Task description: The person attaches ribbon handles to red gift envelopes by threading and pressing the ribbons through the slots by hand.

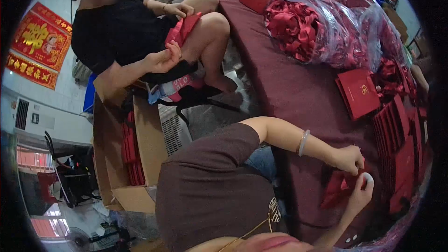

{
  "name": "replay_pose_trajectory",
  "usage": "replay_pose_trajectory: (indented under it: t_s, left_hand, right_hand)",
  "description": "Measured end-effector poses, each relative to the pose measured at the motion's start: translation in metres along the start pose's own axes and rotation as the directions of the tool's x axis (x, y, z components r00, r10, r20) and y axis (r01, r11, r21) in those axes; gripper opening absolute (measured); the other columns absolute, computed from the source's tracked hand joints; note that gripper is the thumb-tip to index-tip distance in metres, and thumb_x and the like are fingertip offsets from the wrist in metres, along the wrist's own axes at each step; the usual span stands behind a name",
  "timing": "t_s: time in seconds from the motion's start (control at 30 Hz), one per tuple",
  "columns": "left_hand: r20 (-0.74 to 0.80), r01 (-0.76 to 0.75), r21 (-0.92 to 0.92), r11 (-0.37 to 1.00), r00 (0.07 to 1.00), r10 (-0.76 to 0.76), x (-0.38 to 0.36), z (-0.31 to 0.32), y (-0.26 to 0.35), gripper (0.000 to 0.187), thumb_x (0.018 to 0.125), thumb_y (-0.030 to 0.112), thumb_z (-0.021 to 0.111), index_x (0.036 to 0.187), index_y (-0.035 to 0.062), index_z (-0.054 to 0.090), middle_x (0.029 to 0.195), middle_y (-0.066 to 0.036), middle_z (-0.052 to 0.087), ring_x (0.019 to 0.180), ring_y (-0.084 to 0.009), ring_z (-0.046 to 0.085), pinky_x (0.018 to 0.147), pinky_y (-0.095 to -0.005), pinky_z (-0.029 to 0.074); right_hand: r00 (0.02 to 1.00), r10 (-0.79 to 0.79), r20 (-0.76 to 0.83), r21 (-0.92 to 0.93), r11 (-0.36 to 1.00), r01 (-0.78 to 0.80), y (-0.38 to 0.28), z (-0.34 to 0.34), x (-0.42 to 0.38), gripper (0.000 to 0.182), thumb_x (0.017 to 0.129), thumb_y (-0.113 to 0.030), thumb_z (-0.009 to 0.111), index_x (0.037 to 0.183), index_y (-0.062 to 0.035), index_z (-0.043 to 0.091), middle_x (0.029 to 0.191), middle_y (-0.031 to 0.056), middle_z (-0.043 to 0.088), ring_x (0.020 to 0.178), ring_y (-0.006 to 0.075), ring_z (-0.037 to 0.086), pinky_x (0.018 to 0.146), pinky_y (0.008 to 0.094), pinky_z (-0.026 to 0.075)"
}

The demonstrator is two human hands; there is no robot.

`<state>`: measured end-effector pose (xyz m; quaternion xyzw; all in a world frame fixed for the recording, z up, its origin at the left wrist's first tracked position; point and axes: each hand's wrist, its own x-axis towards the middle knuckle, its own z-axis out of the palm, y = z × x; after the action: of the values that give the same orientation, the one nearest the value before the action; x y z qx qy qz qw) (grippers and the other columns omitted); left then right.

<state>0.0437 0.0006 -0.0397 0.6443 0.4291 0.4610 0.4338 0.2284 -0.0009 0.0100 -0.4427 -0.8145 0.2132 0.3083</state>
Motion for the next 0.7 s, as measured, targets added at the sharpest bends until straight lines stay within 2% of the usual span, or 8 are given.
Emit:
replay_pose_trajectory:
  t_s: [0.07, 0.17, 0.43, 0.5, 0.53, 0.6, 0.63, 0.7]
  left_hand:
    - [0.021, 0.049, -0.029, 0.998, 0.999, -0.049, 0.0, 0.002, -0.001, 0.031, 0.062, 0.009, 0.066, 0.091, -0.0016, 0.068, 0.073, -0.014, 0.066, 0.067, -0.0215, 0.065, 0.063, -0.0335, 0.05]
    - [-0.074, -0.11, 0.011, 0.994, 0.991, 0.111, -0.005, 0.001, 0.007, 0.025, 0.062, 0.006, 0.064, 0.086, -0.0001, 0.067, 0.071, -0.014, 0.065, 0.065, -0.0231, 0.065, 0.061, -0.0342, 0.049]
    - [-0.007, -0.147, 0.058, 0.987, 0.989, 0.148, -0.008, -0.003, 0.013, 0.028, 0.072, 0.011, 0.064, 0.098, -0.0005, 0.066, 0.082, -0.015, 0.068, 0.072, -0.0201, 0.066, 0.067, -0.0321, 0.05]
    - [0.167, 0.377, -0.39, 0.84, 0.926, -0.338, -0.009, -0.023, 0.042, 0.027, 0.079, 0.012, 0.064, 0.103, -0.0003, 0.068, 0.082, -0.007, 0.069, 0.072, -0.0107, 0.061, 0.068, -0.0281, 0.05]
    - [0.201, 0.331, -0.485, 0.809, 0.943, -0.265, -0.004, -0.02, 0.028, 0.027, 0.081, 0.012, 0.065, 0.105, -0.0011, 0.067, 0.088, -0.007, 0.069, 0.076, -0.0117, 0.062, 0.071, -0.0274, 0.051]
    - [0.285, 0.245, -0.208, 0.947, 0.941, -0.182, -0.005, -0.031, 0.026, 0.033, 0.083, 0.013, 0.063, 0.112, -0.003, 0.062, 0.09, -0.008, 0.068, 0.081, -0.0109, 0.061, 0.074, -0.028, 0.05]
    - [0.244, -0.006, 0.014, 1.0, 0.97, 0.002, -0.005, -0.03, 0.025, 0.034, 0.081, 0.012, 0.063, 0.111, -0.0039, 0.06, 0.087, -0.012, 0.067, 0.082, -0.0098, 0.06, 0.073, -0.0281, 0.049]
    - [0.188, -0.004, 0.163, 0.987, 0.982, -0.027, -0.01, -0.023, 0.023, 0.027, 0.081, 0.01, 0.059, 0.105, -0.002, 0.061, 0.082, -0.017, 0.065, 0.077, -0.0104, 0.06, 0.07, -0.0294, 0.049]
  right_hand:
    - [0.999, -0.046, -0.01, 0.05, 0.998, 0.047, -0.001, 0.0, 0.0, 0.015, 0.089, -0.011, 0.059, 0.098, 0.0018, 0.06, 0.092, 0.0124, 0.063, 0.086, 0.0212, 0.06, 0.078, 0.0307, 0.047]
    - [0.995, -0.096, -0.034, 0.113, 0.989, 0.1, -0.003, 0.0, -0.001, 0.015, 0.09, -0.011, 0.059, 0.098, 0.0018, 0.06, 0.092, 0.0123, 0.063, 0.085, 0.021, 0.06, 0.078, 0.0307, 0.047]
    - [0.996, -0.06, -0.06, 0.042, 0.997, 0.062, -0.013, 0.006, -0.001, 0.015, 0.09, -0.011, 0.059, 0.098, 0.0017, 0.06, 0.091, 0.0122, 0.063, 0.085, 0.0205, 0.06, 0.078, 0.0306, 0.047]
    - [0.996, 0.089, -0.031, 0.045, 0.995, -0.087, -0.024, 0.001, 0.003, 0.014, 0.09, -0.011, 0.058, 0.098, 0.001, 0.06, 0.091, 0.0108, 0.064, 0.084, 0.0187, 0.06, 0.078, 0.0302, 0.047]
    - [0.998, 0.062, -0.024, 0.131, 0.99, -0.058, -0.015, -0.001, 0.004, 0.014, 0.09, -0.011, 0.059, 0.097, 0.0006, 0.061, 0.09, 0.0091, 0.064, 0.084, 0.016, 0.059, 0.079, 0.0287, 0.046]
    - [0.988, 0.153, 0.011, 0.179, 0.972, -0.153, -0.018, -0.001, 0.004, 0.013, 0.088, -0.011, 0.061, 0.095, -0.0005, 0.063, 0.09, 0.0079, 0.065, 0.085, 0.0138, 0.059, 0.08, 0.0261, 0.046]
    - [0.995, 0.1, -0.011, 0.212, 0.973, -0.095, -0.016, 0.003, 0.002, 0.013, 0.088, -0.01, 0.062, 0.096, 0.0, 0.063, 0.088, 0.0024, 0.063, 0.084, 0.0083, 0.055, 0.079, 0.0233, 0.044]
    - [0.981, 0.196, -0.003, 0.197, 0.961, -0.192, -0.028, 0.003, 0.002, 0.015, 0.084, -0.014, 0.065, 0.095, -0.0033, 0.064, 0.086, 0.0103, 0.066, 0.082, 0.0155, 0.062, 0.077, 0.0276, 0.047]
